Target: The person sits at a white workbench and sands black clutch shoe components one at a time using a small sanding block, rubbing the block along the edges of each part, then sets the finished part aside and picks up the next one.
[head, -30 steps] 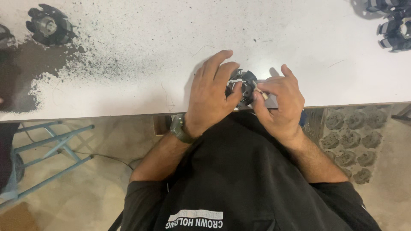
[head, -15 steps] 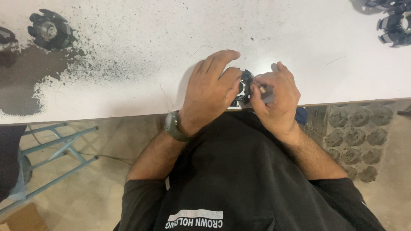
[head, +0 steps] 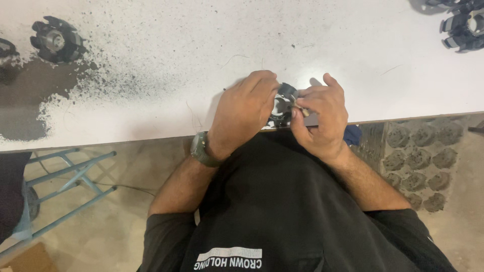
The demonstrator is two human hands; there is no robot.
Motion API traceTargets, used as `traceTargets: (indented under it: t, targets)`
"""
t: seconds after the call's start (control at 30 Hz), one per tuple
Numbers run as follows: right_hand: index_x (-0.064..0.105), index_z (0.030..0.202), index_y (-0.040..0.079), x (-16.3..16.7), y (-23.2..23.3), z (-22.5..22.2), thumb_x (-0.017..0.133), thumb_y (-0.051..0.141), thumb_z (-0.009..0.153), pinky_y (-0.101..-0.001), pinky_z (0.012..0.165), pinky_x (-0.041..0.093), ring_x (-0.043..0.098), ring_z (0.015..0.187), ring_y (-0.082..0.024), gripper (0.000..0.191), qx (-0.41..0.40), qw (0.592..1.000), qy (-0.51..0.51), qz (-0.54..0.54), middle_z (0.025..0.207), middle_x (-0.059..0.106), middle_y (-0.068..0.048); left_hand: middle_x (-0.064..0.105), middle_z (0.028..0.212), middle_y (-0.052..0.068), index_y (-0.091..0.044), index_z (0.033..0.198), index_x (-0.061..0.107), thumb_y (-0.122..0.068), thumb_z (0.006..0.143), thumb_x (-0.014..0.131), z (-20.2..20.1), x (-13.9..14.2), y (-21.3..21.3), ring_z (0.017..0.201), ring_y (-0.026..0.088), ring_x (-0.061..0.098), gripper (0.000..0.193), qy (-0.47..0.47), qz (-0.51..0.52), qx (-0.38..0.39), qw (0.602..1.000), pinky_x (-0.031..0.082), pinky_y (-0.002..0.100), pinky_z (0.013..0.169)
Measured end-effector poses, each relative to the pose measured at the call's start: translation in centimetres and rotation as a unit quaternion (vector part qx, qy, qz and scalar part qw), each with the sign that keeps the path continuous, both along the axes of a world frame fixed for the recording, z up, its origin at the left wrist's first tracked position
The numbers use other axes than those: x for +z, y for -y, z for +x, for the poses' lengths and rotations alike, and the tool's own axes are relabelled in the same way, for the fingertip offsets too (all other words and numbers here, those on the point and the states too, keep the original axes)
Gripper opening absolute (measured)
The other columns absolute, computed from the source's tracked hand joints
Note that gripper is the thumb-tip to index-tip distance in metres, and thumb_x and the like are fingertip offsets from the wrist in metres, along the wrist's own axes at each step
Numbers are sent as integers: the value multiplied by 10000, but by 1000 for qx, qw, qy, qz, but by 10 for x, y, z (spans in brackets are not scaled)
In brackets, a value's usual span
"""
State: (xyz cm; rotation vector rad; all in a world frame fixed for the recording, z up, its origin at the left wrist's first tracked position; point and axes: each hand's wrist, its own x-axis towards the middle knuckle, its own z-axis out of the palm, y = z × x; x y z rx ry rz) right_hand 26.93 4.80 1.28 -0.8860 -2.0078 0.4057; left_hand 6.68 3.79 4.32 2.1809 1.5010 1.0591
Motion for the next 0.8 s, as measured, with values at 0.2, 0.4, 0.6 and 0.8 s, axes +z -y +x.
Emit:
traceTargets:
  t: [0.2, 0.4, 0.6, 0.8]
  targets:
    - [616, 1082, 64, -5, 0, 0, 756, -42, 845, -572, 1193, 408, 680, 1042, -294, 295, 8, 999, 34, 26, 968, 662, -83, 692, 1147, 83, -43, 1089, 654, -55, 944, 719, 0, -4, 6, 986, 299, 706, 159, 24, 3, 9, 1000, 592, 391, 825]
    - [620, 1098, 69, -8, -1, 0, 780, -48, 859, -568, 1188, 413, 667, 1059, -281, 310, -1, 998, 51, 32, 996, 669, -79, 688, 1170, 86, -38, 1045, 652, -35, 905, 726, -1, -5, 8, 983, 296, 698, 158, 23, -1, 11, 1000, 588, 391, 814]
    - [615, 1084, 72, -7, 0, 0, 789, -47, 837, -564, 1175, 424, 672, 1072, -293, 326, 9, 998, 44, 39, 984, 653, -80, 664, 1205, 79, -38, 1014, 632, -33, 901, 715, -4, -5, 9, 992, 277, 695, 140, 22, 0, 8, 1000, 586, 380, 824]
    - [623, 1100, 73, -5, -1, -4, 819, -53, 824, -552, 1148, 441, 675, 1086, -303, 362, 12, 997, 53, 54, 1006, 663, -76, 655, 1199, 62, -52, 1006, 630, -52, 889, 728, -5, -7, 14, 999, 278, 682, 152, 31, 0, 11, 999, 571, 395, 848]
